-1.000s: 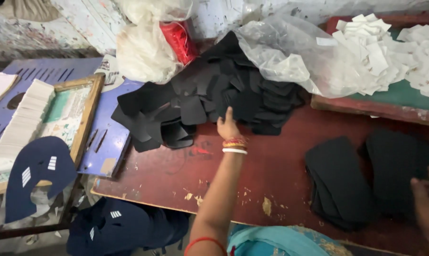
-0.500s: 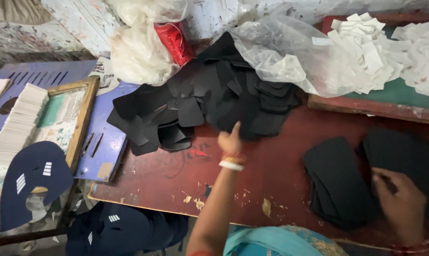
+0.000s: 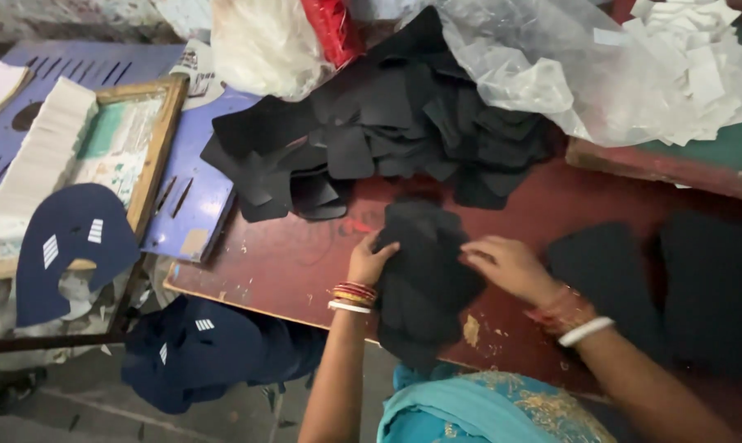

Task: The person sorts and stacks black fabric pieces on a red table. They pick up pieces from a pile, align them, and place them into a neat stack, occasionally adjusting the pile's position.

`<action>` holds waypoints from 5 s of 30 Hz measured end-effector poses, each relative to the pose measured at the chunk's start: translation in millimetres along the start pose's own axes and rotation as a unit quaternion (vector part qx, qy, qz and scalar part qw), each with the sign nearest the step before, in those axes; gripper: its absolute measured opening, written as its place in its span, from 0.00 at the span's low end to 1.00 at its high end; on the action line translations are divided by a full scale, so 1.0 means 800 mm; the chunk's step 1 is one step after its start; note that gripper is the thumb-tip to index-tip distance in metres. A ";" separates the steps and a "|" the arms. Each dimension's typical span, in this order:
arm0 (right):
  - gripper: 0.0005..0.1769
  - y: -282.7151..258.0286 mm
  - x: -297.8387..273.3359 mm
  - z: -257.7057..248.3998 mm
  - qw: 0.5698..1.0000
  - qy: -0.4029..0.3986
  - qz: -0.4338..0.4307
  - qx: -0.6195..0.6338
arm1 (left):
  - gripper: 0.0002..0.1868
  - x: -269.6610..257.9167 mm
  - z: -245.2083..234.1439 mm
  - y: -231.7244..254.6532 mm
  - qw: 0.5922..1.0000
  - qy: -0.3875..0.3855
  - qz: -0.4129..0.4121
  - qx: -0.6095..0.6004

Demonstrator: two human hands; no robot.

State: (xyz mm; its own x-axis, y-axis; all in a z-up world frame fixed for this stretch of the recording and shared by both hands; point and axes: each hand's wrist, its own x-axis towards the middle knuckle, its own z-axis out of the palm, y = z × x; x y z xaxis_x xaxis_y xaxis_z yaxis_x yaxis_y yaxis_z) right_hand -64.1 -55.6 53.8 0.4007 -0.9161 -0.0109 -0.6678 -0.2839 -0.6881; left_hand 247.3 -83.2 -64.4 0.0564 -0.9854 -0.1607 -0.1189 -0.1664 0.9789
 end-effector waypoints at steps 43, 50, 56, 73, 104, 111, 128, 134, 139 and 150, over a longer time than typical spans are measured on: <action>0.22 0.014 -0.103 -0.124 0.978 0.195 -0.062 0.026 | 0.36 -0.149 0.153 0.143 0.822 -0.164 -0.251 -0.485; 0.21 0.057 -0.130 -0.100 0.980 0.196 0.014 0.024 | 0.46 -0.150 0.154 0.149 0.844 -0.204 -0.211 -0.448; 0.19 0.049 -0.156 -0.125 0.967 0.192 -0.003 0.169 | 0.43 -0.143 0.158 0.132 0.826 -0.192 -0.208 -0.487; 0.25 -0.056 -0.128 -0.124 0.973 0.215 0.072 0.033 | 0.35 -0.154 0.187 0.143 0.848 -0.183 -0.163 -0.469; 0.24 -0.059 -0.148 -0.116 0.959 0.249 0.126 -0.038 | 0.27 -0.150 0.232 0.098 0.796 -0.239 -0.169 -0.529; 0.14 -0.003 -0.193 -0.163 0.882 0.347 0.306 0.089 | 0.28 -0.151 0.226 0.146 0.801 -0.225 -0.226 -0.506; 0.49 0.021 -0.118 -0.090 0.979 0.048 0.125 0.156 | 0.28 -0.139 0.191 0.147 0.830 -0.063 -0.178 -0.525; 0.41 -0.024 -0.045 -0.055 0.978 0.035 0.016 0.204 | 0.41 -0.144 0.163 0.125 0.923 -0.033 -0.085 -0.374; 0.30 -0.097 -0.010 -0.091 0.978 -0.022 0.067 -0.196 | 0.57 -0.162 0.081 0.173 0.972 0.169 0.137 -0.085; 0.25 -0.066 0.020 -0.018 0.965 -0.052 -0.100 -0.238 | 0.27 -0.119 0.113 0.197 0.702 0.033 0.237 0.671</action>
State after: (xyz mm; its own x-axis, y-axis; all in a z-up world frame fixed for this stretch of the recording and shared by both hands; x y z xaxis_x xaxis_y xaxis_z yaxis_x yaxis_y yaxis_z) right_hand -31.2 -59.6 100.2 0.5967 -0.8024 -0.0024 -0.7722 -0.5734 -0.2737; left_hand 133.6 -18.8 94.1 -0.2645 -0.9450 0.1922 -0.9638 0.2520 -0.0873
